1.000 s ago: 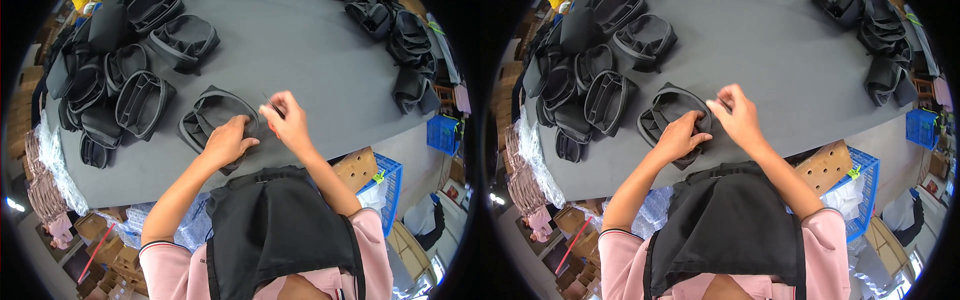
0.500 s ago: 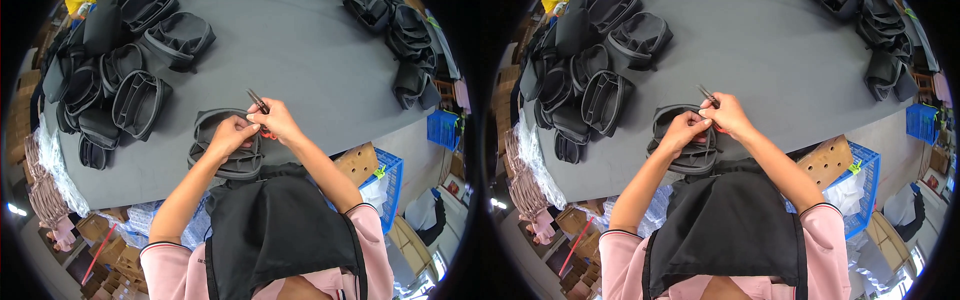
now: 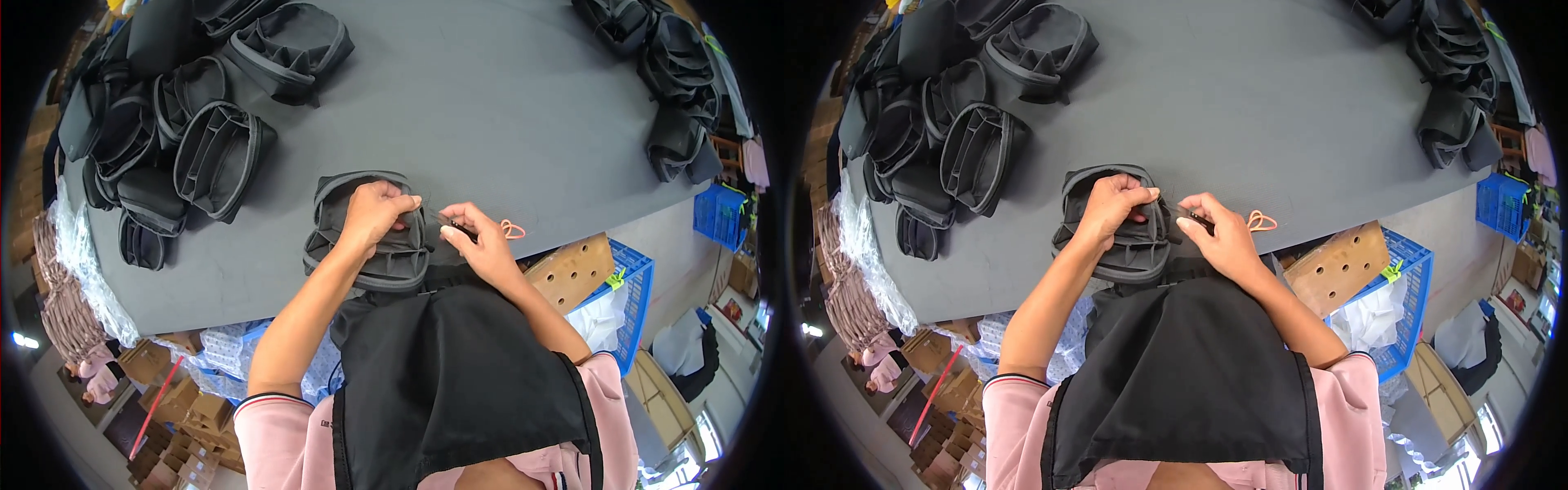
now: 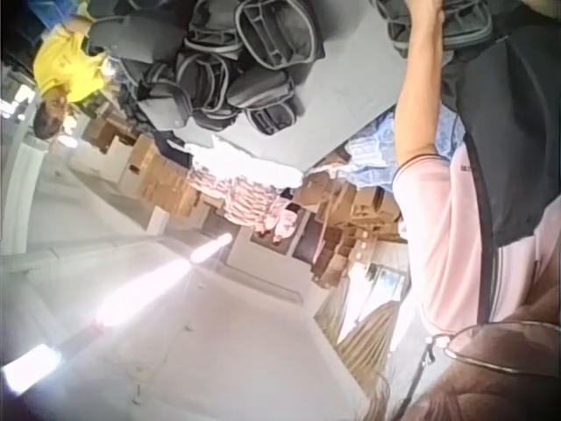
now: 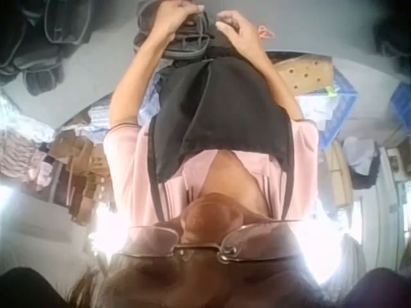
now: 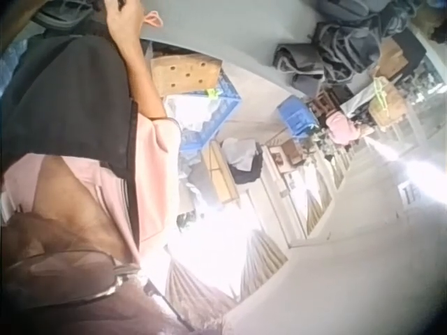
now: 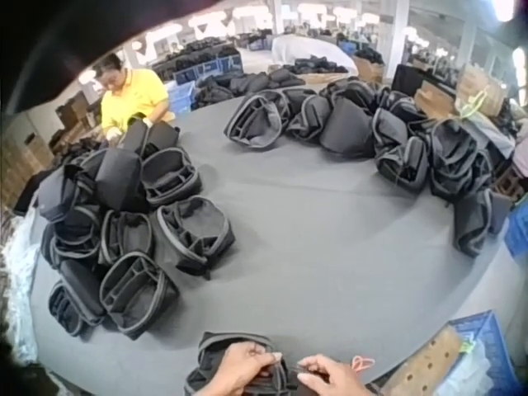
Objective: Trimming excess threads and inspecting black fabric components on a factory assembly table.
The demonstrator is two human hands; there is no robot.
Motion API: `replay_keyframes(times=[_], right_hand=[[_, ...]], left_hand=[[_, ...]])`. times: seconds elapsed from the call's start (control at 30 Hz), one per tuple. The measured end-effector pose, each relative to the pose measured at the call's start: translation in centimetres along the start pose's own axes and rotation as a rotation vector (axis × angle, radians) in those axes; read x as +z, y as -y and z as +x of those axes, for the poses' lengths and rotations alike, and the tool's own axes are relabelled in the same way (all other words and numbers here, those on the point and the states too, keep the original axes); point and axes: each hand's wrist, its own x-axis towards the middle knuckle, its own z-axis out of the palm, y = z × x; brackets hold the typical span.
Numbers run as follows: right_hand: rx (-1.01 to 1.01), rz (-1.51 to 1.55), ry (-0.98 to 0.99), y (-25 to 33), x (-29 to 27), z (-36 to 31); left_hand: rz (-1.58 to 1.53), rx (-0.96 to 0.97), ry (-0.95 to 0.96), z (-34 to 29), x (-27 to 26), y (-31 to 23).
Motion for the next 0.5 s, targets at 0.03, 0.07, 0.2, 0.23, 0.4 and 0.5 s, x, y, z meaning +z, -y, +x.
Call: replay_keyframes(times=[0.03,0.07,0.2,0.23,0.4,0.5], right_hand=[[0.02,0.06,0.015,-0.4,-0.1,0.3],[0.019,0.062,0.018,-0.8,0.0,0.6],[0.009,0.046,0.047,-0.7,0.3,1.3],[0.019,0.043,0.062,-0.2,0.3,1.4],[-0.263,-0.325,-0.043,0.7,0.2,1.4],[-0.45,-0.472,-0.104,1.3,0.0,1.5]], left_hand=[[0.001,0.001,0.002,0.0,0.1,0.0],[0.002,-0.003,0.008,0.0,0.0,0.1],[0.012,-0.013,0.016,0.2,-0.2,0.4],[0.009,-0.013,0.013,0.2,-0.3,0.3],[-0.001,-0.014,0.029,-0.1,-0.1,-0.1],[0.006,-0.009,0.038,-0.1,-0.2,-0.2]])
